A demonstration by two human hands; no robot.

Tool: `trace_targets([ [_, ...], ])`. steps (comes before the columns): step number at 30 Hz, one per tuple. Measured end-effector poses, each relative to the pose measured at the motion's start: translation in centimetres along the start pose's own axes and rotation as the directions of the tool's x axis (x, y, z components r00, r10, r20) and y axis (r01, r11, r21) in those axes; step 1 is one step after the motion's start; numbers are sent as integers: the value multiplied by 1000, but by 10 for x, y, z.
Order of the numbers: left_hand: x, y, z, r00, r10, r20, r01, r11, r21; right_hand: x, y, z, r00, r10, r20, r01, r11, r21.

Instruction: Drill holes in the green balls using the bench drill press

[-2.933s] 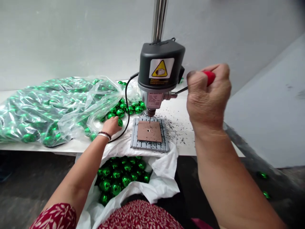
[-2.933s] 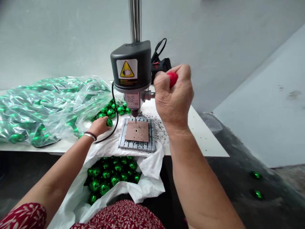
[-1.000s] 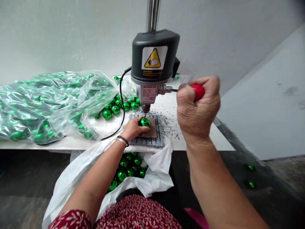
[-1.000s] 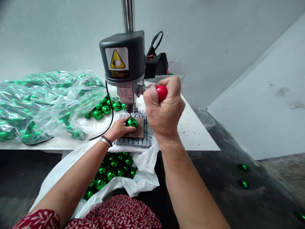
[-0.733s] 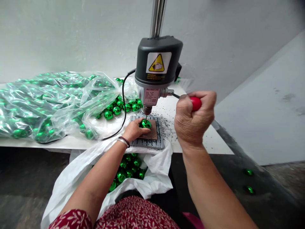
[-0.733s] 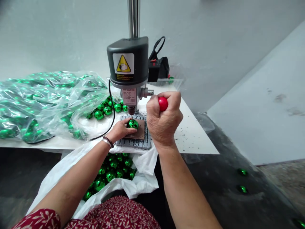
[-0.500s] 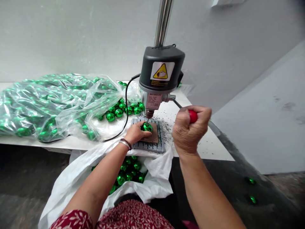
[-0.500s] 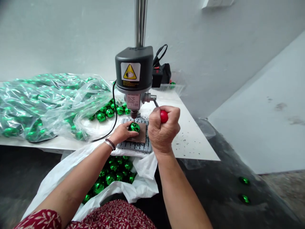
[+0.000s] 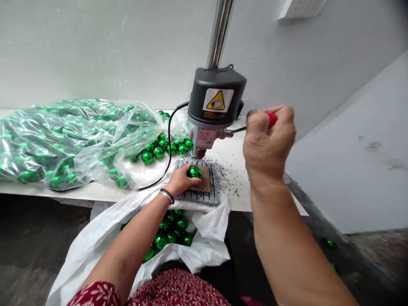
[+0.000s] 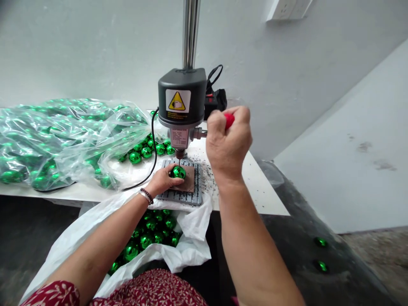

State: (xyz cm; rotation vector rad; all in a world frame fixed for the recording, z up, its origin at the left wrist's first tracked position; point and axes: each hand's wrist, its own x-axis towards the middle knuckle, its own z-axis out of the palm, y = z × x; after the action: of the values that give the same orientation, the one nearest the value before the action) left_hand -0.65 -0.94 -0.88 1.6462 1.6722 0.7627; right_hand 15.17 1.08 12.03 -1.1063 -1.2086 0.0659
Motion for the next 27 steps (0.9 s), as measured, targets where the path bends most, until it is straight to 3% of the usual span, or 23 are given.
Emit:
trace_targets([
  [3, -15, -7, -11, 998, 55, 7, -55, 997, -61, 17, -10, 3, 992, 113, 49, -111, 993, -38],
  [6, -40, -17, -39, 990, 91, 104, -94, 995, 28, 17, -13, 3, 985, 165, 43, -163, 986, -38],
  [10, -74, -35, -87, 942, -37, 334, -59, 961, 272, 13, -13, 5, 986, 163, 34, -161, 986, -44],
  [12, -78, -43, -107, 940, -97, 327, -17, 944, 330, 13, -13, 6, 986, 162, 28, -161, 986, -44],
  [14, -68, -50, -121, 979, -100, 179, 33, 939, 341, 14, -13, 7, 986, 164, 16, -164, 986, -36],
  [16, -45, -56, -128, 994, -98, -53, 111, 928, 354, 14, -13, 6, 987, 160, 9, -160, 987, -27],
  [19, 0, -65, -129, 933, -160, -322, 297, 848, 439, 13, -12, 4, 990, 142, 13, -142, 990, -23],
  [21, 26, -73, -126, 913, -195, -358, 364, 785, 502, 11, -10, 2, 993, 120, 21, -119, 993, -19],
  [23, 42, -82, -122, 937, -182, -298, 326, 760, 562, 10, -7, 1, 995, 90, 35, -89, 996, -13],
  [27, 43, -92, -117, 965, -141, -219, 245, 777, 580, 7, -3, -1, 998, 39, 42, -39, 999, -1],
])
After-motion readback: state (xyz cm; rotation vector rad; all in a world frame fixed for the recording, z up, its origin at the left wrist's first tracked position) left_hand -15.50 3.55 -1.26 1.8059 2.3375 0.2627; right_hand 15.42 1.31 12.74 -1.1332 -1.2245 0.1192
